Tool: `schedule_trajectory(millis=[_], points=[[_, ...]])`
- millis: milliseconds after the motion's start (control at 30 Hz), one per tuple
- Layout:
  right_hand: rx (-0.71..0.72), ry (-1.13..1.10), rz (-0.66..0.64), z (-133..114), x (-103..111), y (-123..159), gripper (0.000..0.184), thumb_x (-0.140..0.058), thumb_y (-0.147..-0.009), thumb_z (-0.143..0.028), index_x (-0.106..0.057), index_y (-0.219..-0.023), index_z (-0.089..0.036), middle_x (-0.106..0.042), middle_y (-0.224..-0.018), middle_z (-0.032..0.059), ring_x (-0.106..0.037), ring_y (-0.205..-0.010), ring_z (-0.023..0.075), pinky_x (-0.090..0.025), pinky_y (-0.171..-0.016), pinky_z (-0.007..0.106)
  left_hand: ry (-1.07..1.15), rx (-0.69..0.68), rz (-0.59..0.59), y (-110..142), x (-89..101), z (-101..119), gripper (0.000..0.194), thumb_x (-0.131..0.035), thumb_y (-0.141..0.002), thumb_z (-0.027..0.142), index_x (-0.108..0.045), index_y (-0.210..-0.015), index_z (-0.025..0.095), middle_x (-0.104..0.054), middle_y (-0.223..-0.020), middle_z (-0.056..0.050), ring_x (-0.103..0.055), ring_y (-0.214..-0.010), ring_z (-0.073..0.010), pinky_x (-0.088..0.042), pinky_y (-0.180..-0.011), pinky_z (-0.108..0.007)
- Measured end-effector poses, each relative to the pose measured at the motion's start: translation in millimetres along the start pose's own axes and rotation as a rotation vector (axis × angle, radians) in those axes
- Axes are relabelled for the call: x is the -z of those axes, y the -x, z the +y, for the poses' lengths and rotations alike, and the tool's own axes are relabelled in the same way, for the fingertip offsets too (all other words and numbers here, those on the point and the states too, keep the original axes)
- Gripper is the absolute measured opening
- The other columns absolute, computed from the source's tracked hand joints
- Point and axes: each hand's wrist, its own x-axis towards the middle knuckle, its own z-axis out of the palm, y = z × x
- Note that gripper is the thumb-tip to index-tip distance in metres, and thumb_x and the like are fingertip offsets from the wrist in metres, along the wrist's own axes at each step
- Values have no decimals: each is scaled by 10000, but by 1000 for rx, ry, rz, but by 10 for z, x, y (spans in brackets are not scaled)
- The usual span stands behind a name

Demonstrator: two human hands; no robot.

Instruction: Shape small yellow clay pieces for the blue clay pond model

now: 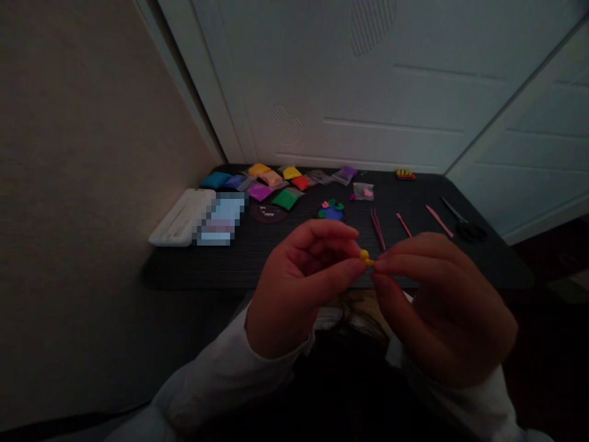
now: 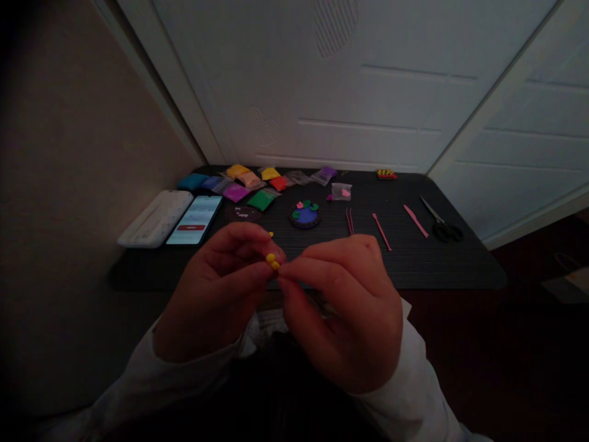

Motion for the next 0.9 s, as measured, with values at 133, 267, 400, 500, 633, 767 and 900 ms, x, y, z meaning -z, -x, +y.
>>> schedule_trajectory(millis=[133,267,400,500,633,767,900], points=[[-16,0,3,-2,0,9,291,-602,-619,-46,-583,-864,-201,-603,-785,19,-552,-730,153,-440,-666,348,-51,-36,5,13,2,-4,244,-622,-660,61,-591,-842,221,-620,-741,40,-558,-717,-59,-443,-689,-153],[-36,-10,7,5,-6,19,285,-605,-618,-52,-588,-859,-203,-602,-783,17,-552,-737,157,-444,-669,346,-87,-74,19,20,-3,-7,248,-618,-663,60,-591,-844,227,-617,-742,36,-558,-714,-66,-449,-676,-156],[-71,-80,23,11,-14,35,310,-603,-604,-23,-590,-871,-179,-594,-813,24,-545,-771,163,-438,-689,341,-106,-86,13,27,-8,-3,255,-610,-672,55,-584,-856,229,-610,-748,37,-554,-722,-64,-449,-683,-157],[-97,-144,75,6,-11,45,308,-585,-618,-7,-590,-874,-179,-588,-822,23,-541,-778,162,-428,-681,329,-136,-103,8,32,-9,4,261,-612,-672,56,-580,-867,228,-607,-746,35,-549,-713,-63,-448,-672,-156],[-111,-174,82,0,-19,49,343,-595,-624,-17,-587,-909,-207,-590,-831,15,-536,-778,165,-422,-683,333,-149,-82,-3,35,-6,19,273,-614,-670,55,-578,-875,232,-604,-747,34,-547,-705,-65,-449,-664,-161],[-151,-198,62,12,-43,45,313,-612,-636,-57,-585,-903,-217,-594,-829,7,-528,-783,160,-417,-712,331,-104,-15,-44,36,-2,29,271,-611,-671,50,-583,-868,235,-609,-748,43,-554,-696,-55,-454,-656,-149],[-154,-231,36,41,-39,32,246,-595,-660,-66,-594,-859,-210,-594,-797,5,-540,-760,146,-431,-687,310,-73,-15,-62,32,5,20,269,-609,-670,43,-588,-866,226,-623,-757,43,-566,-716,-54,-459,-681,-143]])
